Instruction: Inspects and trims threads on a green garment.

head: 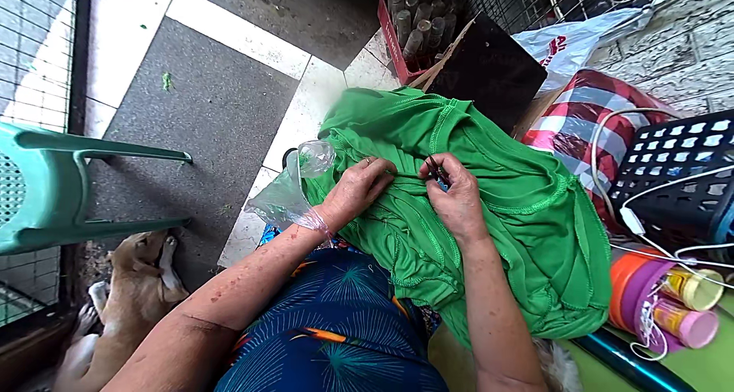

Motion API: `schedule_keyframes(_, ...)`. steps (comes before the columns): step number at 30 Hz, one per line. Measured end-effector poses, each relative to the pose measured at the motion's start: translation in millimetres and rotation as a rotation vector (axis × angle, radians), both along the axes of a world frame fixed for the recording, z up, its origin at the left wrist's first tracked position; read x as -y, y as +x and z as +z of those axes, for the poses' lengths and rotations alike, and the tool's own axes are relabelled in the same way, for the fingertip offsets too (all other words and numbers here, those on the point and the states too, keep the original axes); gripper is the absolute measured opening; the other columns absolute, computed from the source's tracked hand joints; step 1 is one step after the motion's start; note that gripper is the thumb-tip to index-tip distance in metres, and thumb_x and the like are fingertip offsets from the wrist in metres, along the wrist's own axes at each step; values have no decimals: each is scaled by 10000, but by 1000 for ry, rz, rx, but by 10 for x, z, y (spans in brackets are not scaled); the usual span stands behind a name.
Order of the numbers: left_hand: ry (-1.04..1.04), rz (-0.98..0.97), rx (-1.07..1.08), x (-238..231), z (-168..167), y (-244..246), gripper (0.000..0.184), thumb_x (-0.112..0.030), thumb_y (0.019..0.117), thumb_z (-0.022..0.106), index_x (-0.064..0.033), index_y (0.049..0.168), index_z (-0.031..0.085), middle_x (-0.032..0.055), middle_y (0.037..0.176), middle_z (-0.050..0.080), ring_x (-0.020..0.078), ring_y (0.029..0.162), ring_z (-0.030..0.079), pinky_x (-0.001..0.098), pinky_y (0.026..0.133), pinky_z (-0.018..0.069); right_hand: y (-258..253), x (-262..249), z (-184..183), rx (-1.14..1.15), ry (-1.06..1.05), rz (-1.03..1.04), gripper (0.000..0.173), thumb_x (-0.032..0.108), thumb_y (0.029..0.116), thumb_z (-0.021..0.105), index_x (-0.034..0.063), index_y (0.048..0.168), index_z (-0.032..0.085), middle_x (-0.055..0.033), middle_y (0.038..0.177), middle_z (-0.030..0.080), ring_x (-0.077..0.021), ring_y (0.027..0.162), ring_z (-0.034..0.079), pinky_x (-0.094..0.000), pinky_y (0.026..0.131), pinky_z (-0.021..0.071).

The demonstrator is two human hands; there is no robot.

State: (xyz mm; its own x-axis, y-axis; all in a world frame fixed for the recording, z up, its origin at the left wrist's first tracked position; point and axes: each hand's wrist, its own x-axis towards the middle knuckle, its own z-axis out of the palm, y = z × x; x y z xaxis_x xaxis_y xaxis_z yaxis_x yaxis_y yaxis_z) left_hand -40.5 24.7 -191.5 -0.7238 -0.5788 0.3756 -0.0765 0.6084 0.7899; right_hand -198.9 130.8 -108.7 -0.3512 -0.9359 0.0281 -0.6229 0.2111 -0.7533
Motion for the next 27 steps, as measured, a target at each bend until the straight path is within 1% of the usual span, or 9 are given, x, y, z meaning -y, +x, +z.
schedule_keyframes(3, -34, 31, -7, -45, -47, 3, 136, -47, 968, 624, 19, 1035, 723, 184, 892, 687, 261, 799, 680, 304, 765, 561, -5, 1, 1, 45, 9, -7, 256, -171, 863, 547, -4, 1042, 622, -70, 897, 683, -57, 738, 595, -181, 648, 480)
schedule_keyframes(6, -27, 50, 62, -73, -33, -33, 132, -43, 973, 625, 7, 1013, 740, 192, 896, 685, 298, 810, 690, 348, 761, 572, 26, 21, -12, -54, 117, -33, 256, -177, 864, 557, -4, 1040, 627, -106, 875, 703, -173, 733, 643, -323, 646, 520)
schedule_keyframes(9, 27, 45, 169, -65, 48, -40, 140, -64, 1010, 578, 19, 1022, 690, 200, 945, 681, 324, 859, 701, 404, 778, 578, 48, 45, 5, -104, 208, -35, 268, -165, 875, 581, -22, 1097, 626, -148, 894, 722, -268, 765, 689, -439, 661, 553)
schedule_keyframes(11, 183, 17, 152, -31, 77, 7, 150, -62, 1028, 555, 36, 1050, 667, 175, 919, 678, 259, 812, 686, 375, 779, 571, 27, 47, 23, -101, 264, -24, 275, -97, 896, 630, -7, 1154, 605, -160, 896, 719, -301, 759, 692, -486, 645, 549)
schedule_keyframes(14, 390, -21, 113, 0, 85, 116, 148, -94, 1062, 521, 21, 1068, 615, 109, 810, 665, 125, 666, 658, 270, 675, 574, -14, 25, 43, -93, 286, 30, 332, 45, 931, 688, 10, 1244, 583, -180, 924, 691, -324, 789, 688, -518, 673, 548)
schedule_keyframes(21, 547, -107, 31, 7, 44, 212, 245, -135, 1109, 348, 6, 1096, 548, 71, 890, 651, 72, 758, 658, 233, 740, 570, -64, 0, 55, -81, 242, 83, 313, 21, 916, 729, -4, 1219, 653, -182, 1046, 709, -302, 928, 701, -496, 824, 568)
schedule_keyframes(23, 493, -68, 56, -12, 47, 182, 251, -168, 1094, 391, 6, 1106, 572, 84, 876, 665, 99, 747, 663, 272, 732, 570, -69, -2, 48, -84, 230, 78, 300, 19, 915, 728, -2, 1206, 656, -177, 1035, 709, -296, 918, 700, -485, 815, 567)
schedule_keyframes(25, 353, -42, 68, -11, 24, 116, 200, -143, 1049, 530, 20, 1138, 606, 127, 875, 662, 162, 704, 642, 320, 688, 564, -68, 0, 44, -84, 231, 72, 295, 25, 921, 723, -2, 1207, 655, -176, 1018, 705, -292, 904, 695, -483, 800, 563)
schedule_keyframes(27, 187, -23, 46, 3, -31, 41, 164, -91, 990, 609, 33, 1068, 685, 173, 908, 679, 228, 753, 651, 345, 736, 550, -67, 7, 39, -84, 237, 70, 294, 28, 921, 724, -4, 1204, 652, -179, 1016, 706, -297, 905, 698, -490, 799, 563)
